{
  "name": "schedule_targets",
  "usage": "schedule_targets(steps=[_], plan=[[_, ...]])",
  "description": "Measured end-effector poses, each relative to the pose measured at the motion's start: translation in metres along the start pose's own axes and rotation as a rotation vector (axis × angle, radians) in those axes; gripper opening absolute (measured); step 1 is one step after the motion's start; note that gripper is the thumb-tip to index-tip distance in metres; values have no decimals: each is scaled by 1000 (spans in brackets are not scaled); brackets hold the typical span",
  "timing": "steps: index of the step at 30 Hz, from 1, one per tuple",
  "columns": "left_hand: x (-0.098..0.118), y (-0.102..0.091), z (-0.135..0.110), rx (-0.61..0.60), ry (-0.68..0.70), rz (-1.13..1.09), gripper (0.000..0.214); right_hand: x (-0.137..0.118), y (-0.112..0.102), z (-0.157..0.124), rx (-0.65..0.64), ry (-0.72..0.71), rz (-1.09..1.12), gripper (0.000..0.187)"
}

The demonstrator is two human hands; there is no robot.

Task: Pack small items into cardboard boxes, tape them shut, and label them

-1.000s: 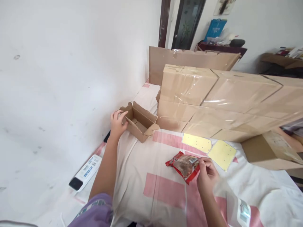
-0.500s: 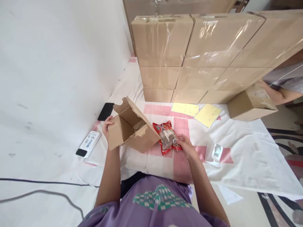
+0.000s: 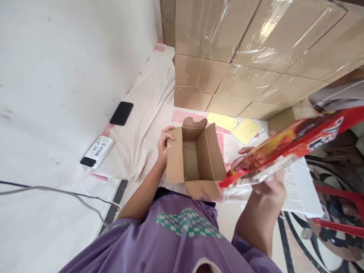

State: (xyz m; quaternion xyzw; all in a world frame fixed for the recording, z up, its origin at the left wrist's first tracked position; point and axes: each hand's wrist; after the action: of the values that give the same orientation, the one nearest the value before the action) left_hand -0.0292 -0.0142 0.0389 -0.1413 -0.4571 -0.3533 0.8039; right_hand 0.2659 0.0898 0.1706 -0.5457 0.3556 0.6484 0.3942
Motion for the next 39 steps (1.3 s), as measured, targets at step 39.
schedule_targets(steps=[39], plan=[[58,-1,35,-640,-527,-172,88,29,60,-27,-238,-59,-744,91]])
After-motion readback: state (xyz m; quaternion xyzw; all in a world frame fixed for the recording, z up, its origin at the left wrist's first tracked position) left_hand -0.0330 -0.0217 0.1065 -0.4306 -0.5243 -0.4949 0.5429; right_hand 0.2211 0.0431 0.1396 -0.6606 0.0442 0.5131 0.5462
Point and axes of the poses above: each hand's wrist, its own z-axis towards the middle knuckle, its own y-axis out of the palm, x = y × z, and after that the axes turned 5 degrees about y, right-handed
